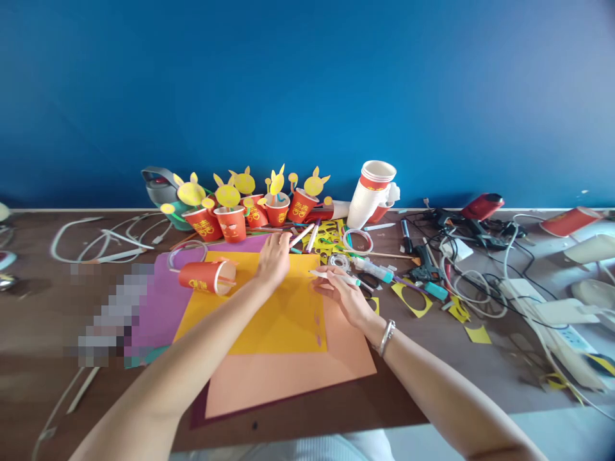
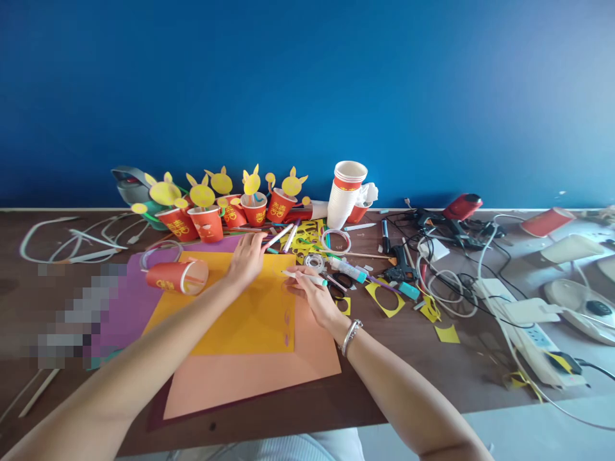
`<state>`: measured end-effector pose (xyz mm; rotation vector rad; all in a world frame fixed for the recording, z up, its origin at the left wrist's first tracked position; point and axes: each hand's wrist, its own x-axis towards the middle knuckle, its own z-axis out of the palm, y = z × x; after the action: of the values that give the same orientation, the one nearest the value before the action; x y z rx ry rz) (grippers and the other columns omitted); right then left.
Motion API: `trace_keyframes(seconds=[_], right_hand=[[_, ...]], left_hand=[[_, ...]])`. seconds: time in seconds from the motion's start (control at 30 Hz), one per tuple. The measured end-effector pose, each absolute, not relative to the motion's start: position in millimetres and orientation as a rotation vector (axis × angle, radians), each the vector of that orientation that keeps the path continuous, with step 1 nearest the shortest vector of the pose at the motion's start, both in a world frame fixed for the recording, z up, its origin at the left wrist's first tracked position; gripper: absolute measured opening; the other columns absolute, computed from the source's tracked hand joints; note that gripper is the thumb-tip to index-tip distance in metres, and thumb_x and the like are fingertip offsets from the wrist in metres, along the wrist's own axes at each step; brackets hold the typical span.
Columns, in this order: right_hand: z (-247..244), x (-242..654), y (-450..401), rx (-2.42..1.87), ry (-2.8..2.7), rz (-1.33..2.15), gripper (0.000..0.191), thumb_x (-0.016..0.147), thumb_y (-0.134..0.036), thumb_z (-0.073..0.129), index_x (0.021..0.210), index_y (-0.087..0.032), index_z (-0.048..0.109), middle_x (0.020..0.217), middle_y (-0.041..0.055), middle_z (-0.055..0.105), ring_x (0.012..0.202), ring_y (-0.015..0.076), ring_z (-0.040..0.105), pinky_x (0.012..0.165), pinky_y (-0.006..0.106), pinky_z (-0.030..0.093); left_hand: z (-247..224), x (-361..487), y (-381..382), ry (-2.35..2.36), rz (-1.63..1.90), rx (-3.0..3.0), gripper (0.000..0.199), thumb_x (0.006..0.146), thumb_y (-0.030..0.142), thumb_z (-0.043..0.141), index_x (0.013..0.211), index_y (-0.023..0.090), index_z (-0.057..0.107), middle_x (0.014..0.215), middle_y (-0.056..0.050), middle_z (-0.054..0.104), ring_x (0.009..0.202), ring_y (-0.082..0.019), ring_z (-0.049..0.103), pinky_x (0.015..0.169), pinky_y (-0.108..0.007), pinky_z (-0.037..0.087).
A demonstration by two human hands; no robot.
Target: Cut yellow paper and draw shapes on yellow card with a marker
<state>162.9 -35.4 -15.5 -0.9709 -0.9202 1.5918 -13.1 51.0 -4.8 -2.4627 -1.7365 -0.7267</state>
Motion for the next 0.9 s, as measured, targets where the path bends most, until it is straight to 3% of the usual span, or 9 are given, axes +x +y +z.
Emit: trace_keyframes(seconds=[0.2, 0.27, 0.37, 0.47, 0.63, 0.9], right_hand=[[-15.5, 165.7, -33.0, -0.947, -0.897, 1.512, 0.032, 0.079, -0.049, 0.062, 0.098, -0.022, 0.065, 0.094, 0.0046, 0.061, 0.088, 0.0200, 0.060, 0.078, 0.035, 0.052], [-13.5, 166.9, -33.2, -0.969, -0.923, 1.484, 0.032, 0.080, -0.048, 0.062, 0.100, -0.023, 0.065, 0.094, 0.0044, 0.061, 0.088, 0.0199, 0.059, 0.078, 0.034, 0.051], [-11.2, 169.5, -33.2, -1.069, -1.032, 1.368, 0.028, 0.080, -0.046, 0.062, 0.093, -0.021, 0.066, 0.088, 0.0038, 0.062, 0.081, 0.0177, 0.058, 0.073, 0.029, 0.048], [-12.6, 171.8, -31.8, -1.163, -1.142, 1.283, 0.024, 0.080, -0.043, 0.062, 0.079, -0.019, 0.061, 0.070, 0.0008, 0.058, 0.066, 0.0146, 0.054, 0.060, 0.026, 0.042], [-20.1, 172.4, -27.9, -1.319, -1.279, 1.122, 0.024, 0.075, -0.033, 0.063, 0.064, -0.019, 0.046, 0.058, -0.0033, 0.048, 0.053, 0.0115, 0.045, 0.049, 0.023, 0.033], [-24.1, 173.0, -28.4, -1.443, -1.439, 0.906, 0.027, 0.072, -0.030, 0.059, 0.056, -0.020, 0.040, 0.053, -0.0036, 0.044, 0.050, 0.0106, 0.038, 0.046, 0.023, 0.029]], left_hand=[[8.0, -14.5, -7.7, -1.401, -0.496, -2.850, 0.015, 0.089, 0.016, 0.044, 0.086, 0.017, 0.059, 0.089, -0.008, 0.061, 0.090, -0.023, 0.058, 0.080, -0.037, 0.049], [-2.1, -18.3, -24.9, -1.269, -0.474, -2.962, 0.014, 0.088, 0.021, 0.049, 0.098, 0.018, 0.059, 0.106, -0.010, 0.060, 0.102, -0.024, 0.057, 0.089, -0.038, 0.048], [-21.9, -21.5, -37.4, -1.262, -0.544, -2.952, 0.031, 0.087, 0.027, 0.055, 0.115, 0.014, 0.053, 0.122, -0.014, 0.055, 0.118, -0.029, 0.050, 0.098, -0.044, 0.045], [-32.9, -19.7, -38.3, -1.345, -0.592, -2.915, 0.035, 0.089, 0.029, 0.052, 0.120, 0.014, 0.049, 0.123, -0.015, 0.055, 0.120, -0.029, 0.050, 0.098, -0.046, 0.045], [-30.3, -17.3, -36.8, -1.379, -0.621, -2.932, 0.034, 0.087, 0.026, 0.054, 0.119, 0.014, 0.049, 0.124, -0.015, 0.054, 0.123, -0.030, 0.048, 0.101, -0.046, 0.044], [-31.8, -25.1, -39.9, -1.380, -0.723, -3.018, 0.049, 0.085, 0.037, 0.058, 0.127, 0.018, 0.044, 0.132, -0.014, 0.049, 0.131, -0.031, 0.038, 0.107, -0.052, 0.036]])
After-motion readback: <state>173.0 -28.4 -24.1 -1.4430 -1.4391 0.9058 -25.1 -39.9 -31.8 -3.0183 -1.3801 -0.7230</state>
